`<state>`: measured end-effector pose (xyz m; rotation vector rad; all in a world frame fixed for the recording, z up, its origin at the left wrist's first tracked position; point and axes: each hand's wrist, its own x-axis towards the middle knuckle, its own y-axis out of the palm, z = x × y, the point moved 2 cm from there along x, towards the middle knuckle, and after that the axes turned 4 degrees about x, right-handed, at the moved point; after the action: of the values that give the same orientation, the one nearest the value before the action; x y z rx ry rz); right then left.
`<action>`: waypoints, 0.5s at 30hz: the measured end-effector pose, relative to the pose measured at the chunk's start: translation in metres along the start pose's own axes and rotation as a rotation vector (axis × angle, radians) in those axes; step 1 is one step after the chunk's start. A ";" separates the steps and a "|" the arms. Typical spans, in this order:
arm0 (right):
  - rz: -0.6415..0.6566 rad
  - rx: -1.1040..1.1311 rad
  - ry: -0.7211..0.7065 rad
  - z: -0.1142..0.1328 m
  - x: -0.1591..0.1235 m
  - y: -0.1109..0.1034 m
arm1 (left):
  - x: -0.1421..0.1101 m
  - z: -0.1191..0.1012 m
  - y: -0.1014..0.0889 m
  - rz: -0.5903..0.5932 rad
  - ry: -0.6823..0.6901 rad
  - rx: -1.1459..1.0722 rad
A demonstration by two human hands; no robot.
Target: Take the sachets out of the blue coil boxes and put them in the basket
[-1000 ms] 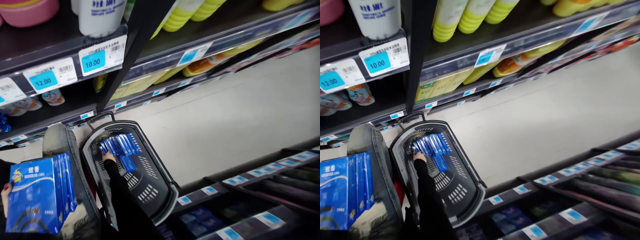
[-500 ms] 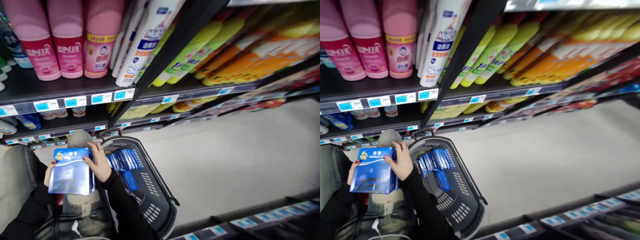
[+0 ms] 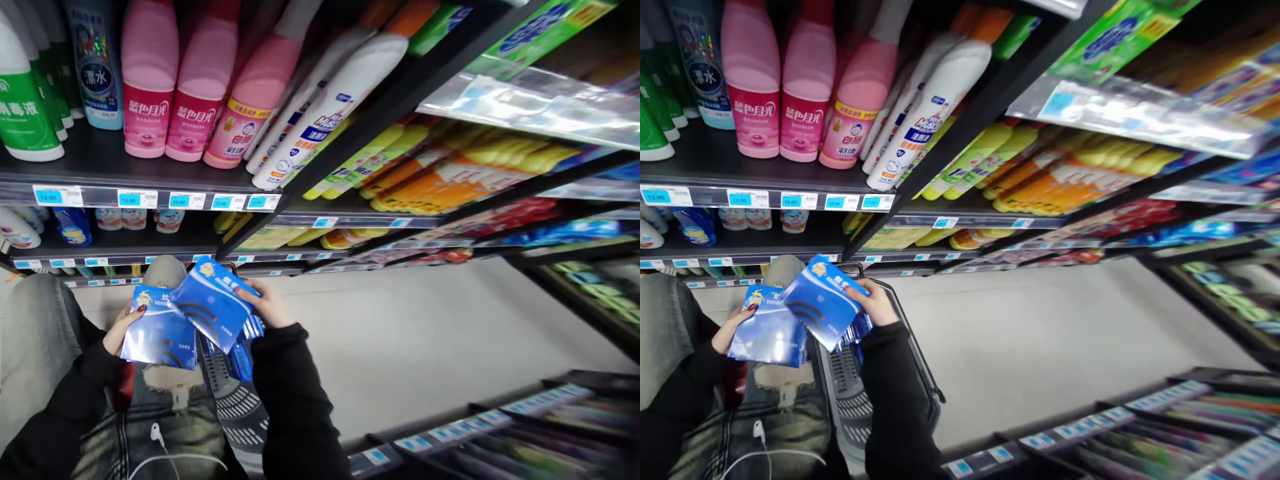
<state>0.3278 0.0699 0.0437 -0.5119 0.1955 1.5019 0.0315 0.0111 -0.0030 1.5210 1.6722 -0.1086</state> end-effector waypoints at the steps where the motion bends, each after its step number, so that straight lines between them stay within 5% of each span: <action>1: -0.055 0.046 0.029 -0.010 -0.003 -0.018 | 0.000 -0.001 0.000 -0.006 -0.008 0.013; 4: -0.126 0.079 -0.014 -0.049 -0.011 -0.059 | 0.001 -0.001 -0.001 -0.048 -0.086 0.057; 7: -0.088 -0.361 -0.024 -0.102 -0.012 -0.068 | 0.002 0.000 0.000 -0.080 -0.184 0.078; 10: -0.081 -0.745 0.097 -0.159 -0.003 -0.044 | 0.002 0.000 0.004 -0.112 -0.206 0.090; 15: -0.008 -0.840 0.263 -0.244 0.020 0.027 | 0.003 -0.002 0.013 -0.172 -0.294 0.109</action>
<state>0.3482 -0.0199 -0.1852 -1.3781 -0.2549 1.4643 0.0415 0.0181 0.0021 1.3624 1.5752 -0.4983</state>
